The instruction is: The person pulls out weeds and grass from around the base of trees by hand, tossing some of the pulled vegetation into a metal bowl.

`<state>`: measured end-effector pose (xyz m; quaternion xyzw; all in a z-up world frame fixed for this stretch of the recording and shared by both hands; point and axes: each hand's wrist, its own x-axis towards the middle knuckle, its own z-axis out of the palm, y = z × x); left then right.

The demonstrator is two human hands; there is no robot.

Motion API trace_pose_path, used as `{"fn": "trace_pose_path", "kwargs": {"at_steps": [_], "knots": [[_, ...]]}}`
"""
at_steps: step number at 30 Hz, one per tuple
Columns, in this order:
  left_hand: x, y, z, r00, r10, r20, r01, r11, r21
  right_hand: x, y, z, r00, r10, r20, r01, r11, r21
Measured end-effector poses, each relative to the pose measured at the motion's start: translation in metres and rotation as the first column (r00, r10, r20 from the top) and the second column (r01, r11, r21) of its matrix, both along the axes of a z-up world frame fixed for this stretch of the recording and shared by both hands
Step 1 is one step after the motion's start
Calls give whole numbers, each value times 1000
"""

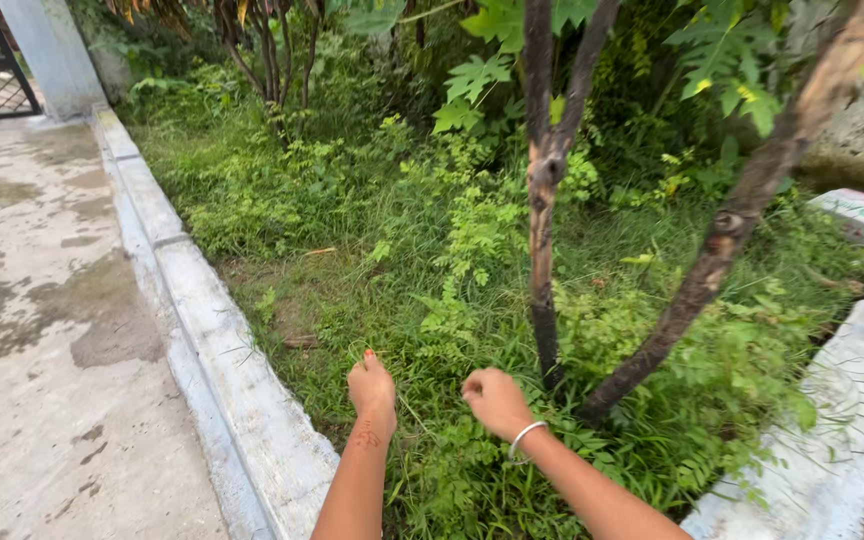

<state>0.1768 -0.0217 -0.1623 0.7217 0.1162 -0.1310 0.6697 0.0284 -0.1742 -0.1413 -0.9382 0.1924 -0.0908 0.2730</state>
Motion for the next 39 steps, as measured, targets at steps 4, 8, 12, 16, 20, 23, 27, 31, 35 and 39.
{"fn": "trace_pose_path", "kwargs": {"at_steps": [4, 8, 12, 16, 20, 23, 27, 31, 35, 39], "knots": [[18, 2, -28, 998, 67, -4, -67, 998, 4, 29, -36, -8, 967, 169, 190, -12, 777, -630], [39, 2, -53, 996, 75, -54, -72, 996, 57, 69, -54, -20, 999, 32, -8, -26, 642, -766], [53, 20, -77, 994, 34, 101, -62, 954, 293, 93, -67, -55, 969, -73, -236, -98, 766, -635], [55, 27, -89, 995, -10, 104, -35, 906, 421, 93, -71, -81, 983, -71, -170, -51, 780, -624], [47, 23, -75, 991, -92, 102, 34, 883, 469, 80, -66, -75, 969, -104, -222, -36, 836, -548], [29, 17, -65, 975, -180, 133, 91, 861, 500, 60, -62, -62, 955, -84, -283, -68, 870, -489], [-6, 9, -48, 960, -262, 97, 177, 838, 516, 35, -66, -36, 901, -108, -420, -61, 927, -369], [-38, 0, -18, 937, -349, 12, 298, 816, 495, 3, -90, -18, 902, -39, -430, -7, 995, -104], [-72, -16, 11, 910, -413, -30, 395, 844, 362, -38, -121, -16, 945, -100, -312, 109, 994, 11], [-92, -42, 9, 886, -463, 12, 446, 861, 245, -78, -136, -6, 960, -127, -249, 164, 977, 136]]}}
